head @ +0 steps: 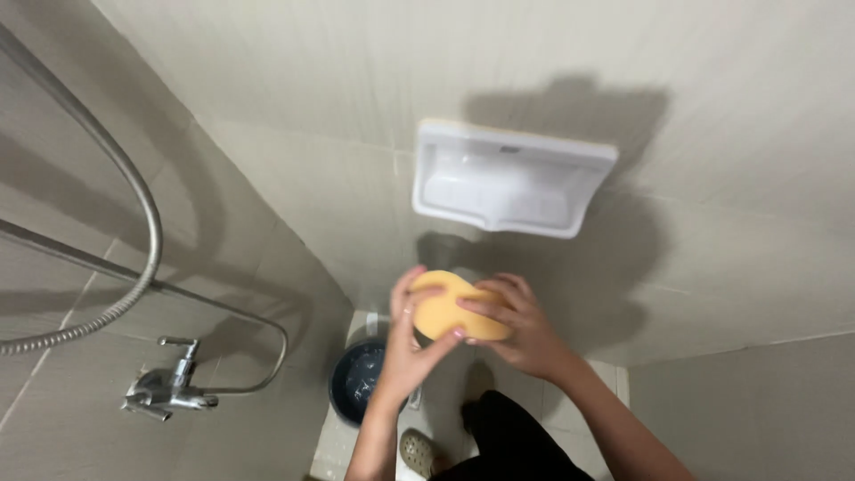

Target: The person scrubs the tiled walls of a bathroom using a yellow sponge. They repeatedly rinse the sponge under a running shower faucet and continue scrubbing various sections of the wall, including around a wall-mounted soap dish.

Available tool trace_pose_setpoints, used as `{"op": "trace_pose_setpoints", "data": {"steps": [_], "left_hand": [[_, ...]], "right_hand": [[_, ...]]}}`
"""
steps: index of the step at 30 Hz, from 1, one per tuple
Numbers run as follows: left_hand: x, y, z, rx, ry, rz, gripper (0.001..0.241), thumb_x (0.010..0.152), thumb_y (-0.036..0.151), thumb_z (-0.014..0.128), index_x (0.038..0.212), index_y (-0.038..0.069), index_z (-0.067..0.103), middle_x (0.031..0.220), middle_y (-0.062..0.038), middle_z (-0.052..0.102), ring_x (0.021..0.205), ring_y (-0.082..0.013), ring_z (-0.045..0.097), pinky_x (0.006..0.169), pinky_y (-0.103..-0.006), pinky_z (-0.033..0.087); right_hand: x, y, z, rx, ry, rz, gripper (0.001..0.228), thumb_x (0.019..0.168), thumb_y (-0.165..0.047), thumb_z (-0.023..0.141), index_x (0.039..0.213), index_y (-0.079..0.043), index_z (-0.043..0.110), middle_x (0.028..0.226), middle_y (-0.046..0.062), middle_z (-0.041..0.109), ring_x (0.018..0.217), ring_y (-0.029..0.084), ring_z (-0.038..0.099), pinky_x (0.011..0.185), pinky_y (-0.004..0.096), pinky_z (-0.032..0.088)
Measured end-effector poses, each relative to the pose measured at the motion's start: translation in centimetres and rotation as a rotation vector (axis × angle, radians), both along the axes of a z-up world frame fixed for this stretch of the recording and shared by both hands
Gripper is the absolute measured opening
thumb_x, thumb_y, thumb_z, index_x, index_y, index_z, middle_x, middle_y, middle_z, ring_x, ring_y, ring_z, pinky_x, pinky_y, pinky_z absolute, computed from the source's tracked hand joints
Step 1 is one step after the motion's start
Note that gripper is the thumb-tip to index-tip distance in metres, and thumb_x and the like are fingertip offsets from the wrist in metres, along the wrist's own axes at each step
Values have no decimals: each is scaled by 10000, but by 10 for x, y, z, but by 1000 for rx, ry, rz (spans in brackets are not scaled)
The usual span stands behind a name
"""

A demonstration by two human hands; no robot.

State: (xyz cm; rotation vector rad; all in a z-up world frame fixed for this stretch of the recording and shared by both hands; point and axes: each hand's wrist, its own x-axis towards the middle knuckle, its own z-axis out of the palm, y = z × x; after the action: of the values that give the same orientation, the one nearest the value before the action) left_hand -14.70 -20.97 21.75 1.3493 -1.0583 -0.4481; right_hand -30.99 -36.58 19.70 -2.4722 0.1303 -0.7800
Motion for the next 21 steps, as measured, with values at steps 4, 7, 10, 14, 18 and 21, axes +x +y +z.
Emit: {"op": "trace_pose_setpoints", "data": {"steps": [4,7,10,14,18,21], "left_hand": [[-12,-10,20,61,-161,-144,616,803,339,863,1321,218,552,1618,-171,244,1518,-338,324,1176,-445,318],[-23,-19,21,70,-256,-118,583,853,146,807,1366,227,540,1641,-172,219,1509,-463,274,1176,-651,370],[-33,-43,32,-25,-377,39,572,860,87,814,1361,217,571,1585,-177,305,1493,-425,330,1206,-582,374],[-40,-81,55,-185,-514,275,511,775,-17,808,1237,182,716,1464,-198,483,1396,-447,496,1139,-543,439],[-39,-128,72,-357,-638,375,452,816,-64,746,1193,184,760,1405,-152,575,1364,-425,537,1138,-521,462],[-41,-160,87,-456,-736,397,338,941,0,663,1236,145,741,1394,-175,597,1352,-431,551,1126,-534,487]], "right_hand": [[-23,-27,28,-48,-60,-17,411,987,-352,664,1383,-247,646,1434,102,563,1288,385,456,1128,522,403],[-30,-43,40,-221,-151,24,363,1074,-304,520,1431,-260,568,1473,146,557,1334,395,488,1139,567,413],[-27,-60,72,-258,-197,66,332,1016,-115,565,1316,-180,692,1417,174,573,1280,418,466,1090,580,457],[-21,-88,87,-580,-449,-120,268,972,-208,649,1188,-281,789,1325,111,674,1269,413,567,1083,559,469],[-22,-110,113,-740,-545,-244,281,1031,-222,583,1237,-238,773,1353,159,663,1264,433,553,1061,594,495],[-26,-132,114,-832,-546,-358,303,967,-239,706,1264,-202,753,1460,205,596,1439,445,435,1157,659,336]]}}
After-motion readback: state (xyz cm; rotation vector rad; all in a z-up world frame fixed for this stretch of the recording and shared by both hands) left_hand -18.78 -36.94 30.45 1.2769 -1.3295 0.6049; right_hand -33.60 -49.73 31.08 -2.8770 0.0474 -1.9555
